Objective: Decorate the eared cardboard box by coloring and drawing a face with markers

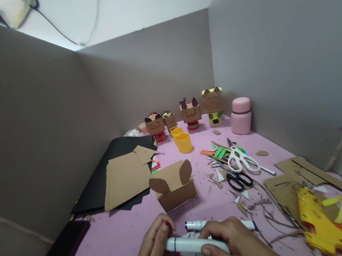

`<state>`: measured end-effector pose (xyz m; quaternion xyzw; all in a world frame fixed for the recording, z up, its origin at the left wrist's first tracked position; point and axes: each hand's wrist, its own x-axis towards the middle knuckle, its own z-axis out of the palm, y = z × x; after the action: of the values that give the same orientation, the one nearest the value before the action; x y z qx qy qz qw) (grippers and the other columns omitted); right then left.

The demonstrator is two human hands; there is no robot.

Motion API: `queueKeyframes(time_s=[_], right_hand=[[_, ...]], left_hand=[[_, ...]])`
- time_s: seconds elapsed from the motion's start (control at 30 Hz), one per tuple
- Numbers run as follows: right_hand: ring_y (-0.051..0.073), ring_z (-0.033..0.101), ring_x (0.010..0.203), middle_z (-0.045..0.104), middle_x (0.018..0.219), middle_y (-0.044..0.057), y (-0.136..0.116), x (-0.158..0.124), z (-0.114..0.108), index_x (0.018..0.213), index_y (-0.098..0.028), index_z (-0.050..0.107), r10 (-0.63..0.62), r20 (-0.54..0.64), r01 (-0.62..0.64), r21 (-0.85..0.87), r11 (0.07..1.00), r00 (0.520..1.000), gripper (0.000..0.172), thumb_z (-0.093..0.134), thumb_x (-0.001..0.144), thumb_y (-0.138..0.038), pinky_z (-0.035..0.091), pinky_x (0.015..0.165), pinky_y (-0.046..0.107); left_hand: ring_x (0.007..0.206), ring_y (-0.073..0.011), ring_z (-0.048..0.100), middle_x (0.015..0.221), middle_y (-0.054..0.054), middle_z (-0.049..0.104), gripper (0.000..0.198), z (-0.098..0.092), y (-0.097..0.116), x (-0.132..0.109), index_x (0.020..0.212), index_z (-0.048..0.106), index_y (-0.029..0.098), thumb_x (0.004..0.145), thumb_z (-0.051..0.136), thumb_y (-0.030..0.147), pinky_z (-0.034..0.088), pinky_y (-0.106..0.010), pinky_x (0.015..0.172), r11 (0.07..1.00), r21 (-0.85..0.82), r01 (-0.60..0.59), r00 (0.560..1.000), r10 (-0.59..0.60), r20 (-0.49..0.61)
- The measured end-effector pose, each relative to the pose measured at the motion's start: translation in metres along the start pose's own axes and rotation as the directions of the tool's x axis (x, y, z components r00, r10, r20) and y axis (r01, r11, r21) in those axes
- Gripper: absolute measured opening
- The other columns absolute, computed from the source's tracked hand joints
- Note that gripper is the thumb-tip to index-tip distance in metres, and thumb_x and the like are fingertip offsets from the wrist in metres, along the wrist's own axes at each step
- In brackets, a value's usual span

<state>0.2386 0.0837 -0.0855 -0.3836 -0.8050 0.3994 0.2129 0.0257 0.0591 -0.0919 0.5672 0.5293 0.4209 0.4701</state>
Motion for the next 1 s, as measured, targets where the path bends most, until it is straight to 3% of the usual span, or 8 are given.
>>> queueKeyframes(time_s=[0.2, 0.53, 0.67, 0.77, 0.87, 1.0], right_hand=[[0.02, 0.062, 0.066, 0.071, 0.073, 0.004, 0.002, 0.0, 0.003, 0.087, -0.02, 0.069, -0.027, -0.03, 0.027, -0.023, 0.999, 0.999, 0.04, 0.042, 0.088, -0.048, 0.043, 0.06, 0.025], [0.022, 0.061, 0.071, 0.07, 0.077, 0.006, 0.006, 0.002, 0.006, 0.089, -0.017, 0.069, -0.014, -0.039, 0.013, -0.017, 1.0, 0.999, 0.035, 0.046, 0.086, -0.043, 0.041, 0.062, 0.027], [0.017, 0.06, 0.065, 0.068, 0.07, 0.003, 0.002, 0.006, -0.016, 0.083, -0.016, 0.07, -0.079, -0.055, 0.078, -0.007, 0.997, 0.995, 0.031, 0.05, 0.086, -0.04, 0.04, 0.059, 0.024], [0.017, 0.061, 0.068, 0.069, 0.073, 0.002, 0.01, 0.006, -0.041, 0.083, -0.017, 0.07, -0.08, -0.174, 0.071, -0.058, 0.996, 0.981, 0.032, 0.048, 0.088, -0.039, 0.041, 0.061, 0.023], [0.018, 0.061, 0.072, 0.069, 0.077, 0.003, 0.026, 0.007, -0.059, 0.085, -0.016, 0.069, -0.053, -0.253, 0.026, -0.109, 0.994, 0.966, 0.028, 0.05, 0.087, -0.036, 0.042, 0.064, 0.025], [0.021, 0.062, 0.078, 0.071, 0.084, 0.005, 0.039, 0.011, -0.058, 0.086, -0.018, 0.072, -0.054, -0.249, 0.003, -0.199, 0.98, 0.967, 0.017, 0.06, 0.079, -0.029, 0.043, 0.07, 0.028]], left_hand=[[0.06, -0.0142, 0.032, 0.064, 0.006, 0.035, 0.031, 0.007, -0.009, 0.0, 0.075, 0.045, 0.021, 0.093, 0.034, 0.044, 0.026, -0.026, 0.058, 1.0, -0.024, -0.01, 0.999, 0.01, -0.031], [0.058, -0.0128, 0.033, 0.062, 0.006, 0.035, 0.037, 0.008, -0.011, 0.001, 0.074, 0.047, 0.021, 0.089, 0.04, 0.054, 0.028, -0.024, 0.055, 0.998, -0.054, -0.017, 0.999, 0.014, -0.049], [0.045, -0.0098, 0.027, 0.055, 0.009, 0.035, 0.044, 0.011, -0.012, 0.006, 0.095, 0.049, 0.022, 0.087, 0.033, 0.062, 0.02, -0.022, 0.043, 0.994, -0.105, 0.015, 1.0, -0.014, 0.012], [0.041, -0.0095, 0.029, 0.05, 0.01, 0.039, 0.053, 0.01, -0.015, 0.007, 0.112, 0.041, 0.02, 0.087, 0.027, 0.065, 0.021, -0.02, 0.041, 0.988, -0.156, 0.015, 1.0, -0.013, 0.01], [0.045, -0.0099, 0.032, 0.053, 0.008, 0.041, 0.05, 0.005, -0.017, 0.006, 0.116, 0.039, 0.019, 0.088, 0.035, 0.061, 0.024, -0.02, 0.043, 0.99, -0.137, -0.018, 0.997, 0.009, -0.071], [0.045, -0.0112, 0.033, 0.053, 0.008, 0.04, 0.05, 0.001, -0.017, 0.005, 0.112, 0.047, 0.018, 0.085, 0.041, 0.06, 0.024, -0.02, 0.04, 0.997, 0.004, -0.078, 0.971, 0.077, -0.225]])
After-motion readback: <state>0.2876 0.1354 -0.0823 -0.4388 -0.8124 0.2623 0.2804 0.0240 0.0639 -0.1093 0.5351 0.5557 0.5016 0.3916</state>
